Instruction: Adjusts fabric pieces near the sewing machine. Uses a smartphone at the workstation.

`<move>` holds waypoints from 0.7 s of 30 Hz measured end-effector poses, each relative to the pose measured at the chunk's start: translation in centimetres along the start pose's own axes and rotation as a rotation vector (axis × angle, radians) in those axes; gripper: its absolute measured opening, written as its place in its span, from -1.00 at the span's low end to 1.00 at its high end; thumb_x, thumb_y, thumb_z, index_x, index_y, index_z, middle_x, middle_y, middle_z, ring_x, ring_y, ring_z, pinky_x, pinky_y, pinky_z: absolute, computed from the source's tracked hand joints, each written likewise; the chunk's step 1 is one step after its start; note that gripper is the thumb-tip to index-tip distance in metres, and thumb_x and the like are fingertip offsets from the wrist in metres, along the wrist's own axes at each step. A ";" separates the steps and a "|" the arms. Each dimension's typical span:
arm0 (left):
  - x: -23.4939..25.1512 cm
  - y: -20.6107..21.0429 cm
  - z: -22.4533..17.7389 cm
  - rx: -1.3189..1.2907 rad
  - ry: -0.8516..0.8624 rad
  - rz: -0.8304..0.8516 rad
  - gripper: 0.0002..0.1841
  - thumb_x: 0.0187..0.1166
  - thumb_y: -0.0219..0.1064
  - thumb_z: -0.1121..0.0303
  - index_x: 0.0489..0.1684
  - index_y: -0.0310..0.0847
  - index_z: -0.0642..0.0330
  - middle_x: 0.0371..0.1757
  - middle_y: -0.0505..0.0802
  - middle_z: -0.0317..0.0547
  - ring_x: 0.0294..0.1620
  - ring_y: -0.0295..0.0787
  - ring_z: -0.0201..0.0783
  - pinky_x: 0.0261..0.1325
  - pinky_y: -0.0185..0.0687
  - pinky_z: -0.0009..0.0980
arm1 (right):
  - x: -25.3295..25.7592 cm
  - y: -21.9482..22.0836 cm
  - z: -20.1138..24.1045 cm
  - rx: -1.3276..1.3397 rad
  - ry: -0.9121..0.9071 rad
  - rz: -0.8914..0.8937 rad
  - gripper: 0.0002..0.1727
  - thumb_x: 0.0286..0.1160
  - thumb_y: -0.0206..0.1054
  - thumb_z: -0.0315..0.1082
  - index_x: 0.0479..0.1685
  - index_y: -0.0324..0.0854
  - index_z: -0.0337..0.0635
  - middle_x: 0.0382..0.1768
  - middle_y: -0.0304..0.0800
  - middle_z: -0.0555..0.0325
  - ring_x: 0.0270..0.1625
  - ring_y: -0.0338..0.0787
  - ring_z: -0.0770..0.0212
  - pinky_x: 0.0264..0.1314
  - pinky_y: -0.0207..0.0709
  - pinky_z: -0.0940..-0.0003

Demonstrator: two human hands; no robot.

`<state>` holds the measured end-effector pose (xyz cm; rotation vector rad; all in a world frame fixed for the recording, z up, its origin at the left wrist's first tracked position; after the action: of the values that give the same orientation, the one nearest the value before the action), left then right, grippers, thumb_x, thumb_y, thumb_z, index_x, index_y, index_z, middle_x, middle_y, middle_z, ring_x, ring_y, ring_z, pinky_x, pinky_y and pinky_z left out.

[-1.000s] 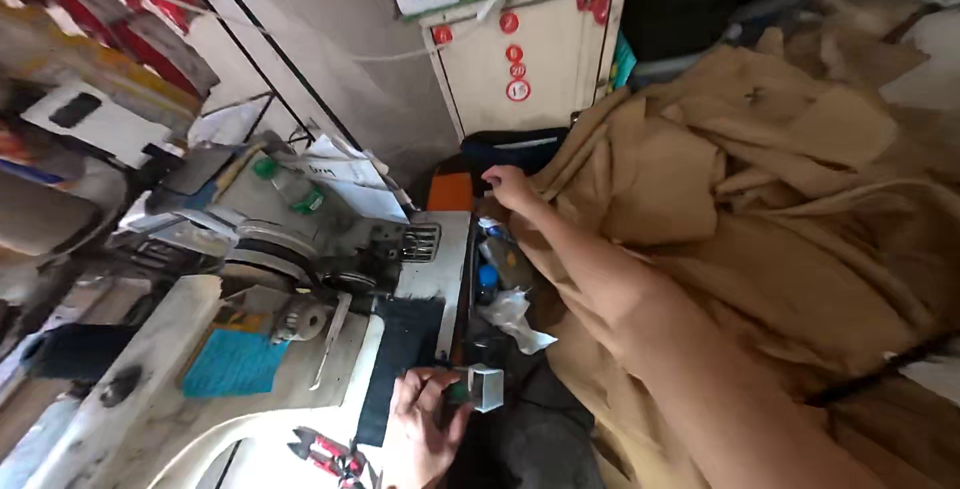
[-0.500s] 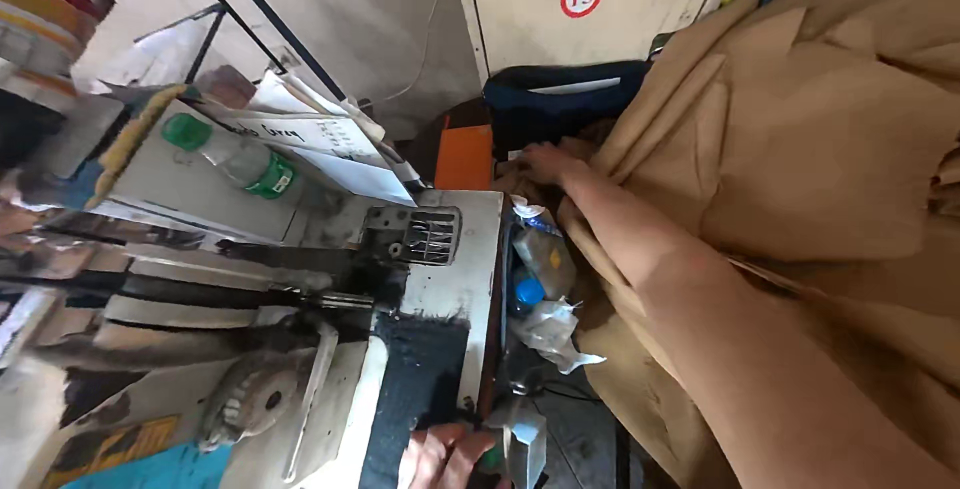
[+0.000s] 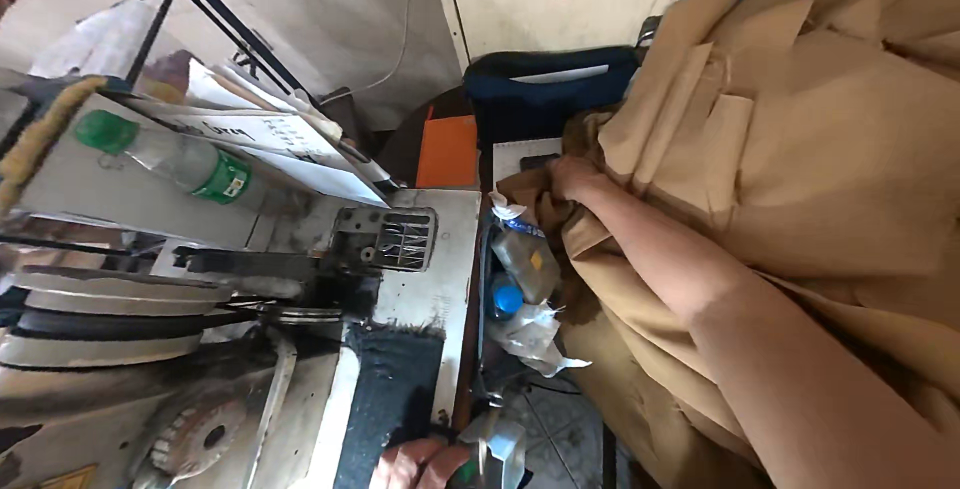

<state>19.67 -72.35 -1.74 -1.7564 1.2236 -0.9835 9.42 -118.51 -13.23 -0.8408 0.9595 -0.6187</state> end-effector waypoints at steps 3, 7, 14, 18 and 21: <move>0.0 0.0 0.1 0.009 0.008 -0.013 -0.62 0.40 0.37 -0.05 -0.19 0.88 0.07 -0.17 0.85 0.04 -0.01 0.72 -0.04 0.18 0.55 -0.25 | 1.1 0.1 0.6 0.058 -0.055 -0.131 -0.09 0.26 0.58 -0.42 0.72 0.21 -0.30 0.52 0.40 -0.54 0.43 0.56 -0.57 0.31 0.48 -0.52; 0.0 0.0 0.1 0.022 0.015 -0.015 -0.63 0.40 0.38 -0.06 -0.18 0.87 0.03 -0.16 0.85 0.01 0.00 0.71 -0.07 0.17 0.54 -0.28 | 3.7 1.5 2.1 0.034 -0.357 -0.307 -0.58 0.73 0.20 -0.28 0.30 0.59 -0.51 0.45 0.53 -0.44 0.49 0.57 -0.42 0.44 0.43 -0.38; -0.1 0.1 0.0 0.008 -0.003 -0.036 -0.66 0.36 0.42 -0.03 -0.21 0.87 0.03 -0.18 0.83 -0.02 0.01 0.69 -0.11 0.18 0.52 -0.35 | 4.0 0.1 2.1 -0.016 -0.060 -0.075 -0.19 0.34 0.59 -0.24 0.61 0.37 -0.38 0.55 0.40 -0.52 0.55 0.46 -0.55 0.42 0.34 -0.57; 0.0 0.1 0.0 0.009 0.003 -0.023 -0.67 0.35 0.44 0.00 -0.19 0.87 0.03 -0.16 0.84 -0.01 0.02 0.71 -0.09 0.17 0.56 -0.32 | 4.0 -0.5 1.9 -0.146 -0.075 -0.004 -0.43 0.39 0.53 -0.29 0.38 0.60 -0.38 0.49 0.52 -0.42 0.55 0.49 -0.46 0.43 0.35 -0.52; -0.1 0.0 0.0 0.015 0.004 -0.022 -0.68 0.37 0.42 -0.01 -0.18 0.88 0.00 -0.13 0.85 -0.05 0.02 0.71 -0.13 0.17 0.54 -0.34 | 3.4 -2.2 2.6 -0.187 -0.076 0.058 -0.61 0.48 0.46 -0.20 0.13 0.75 -0.30 0.32 0.68 -0.40 0.47 0.57 -0.43 0.40 0.32 -0.57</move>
<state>19.68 -72.26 -1.74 -1.7607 1.1990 -1.0067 13.09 -121.39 -12.12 -0.9916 0.9798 -0.4485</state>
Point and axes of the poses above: each hand's wrist, its own x-axis towards the middle knuckle, its own y-axis out of the palm, z = x × y, the point moved 1 cm from there along x, towards the middle knuckle
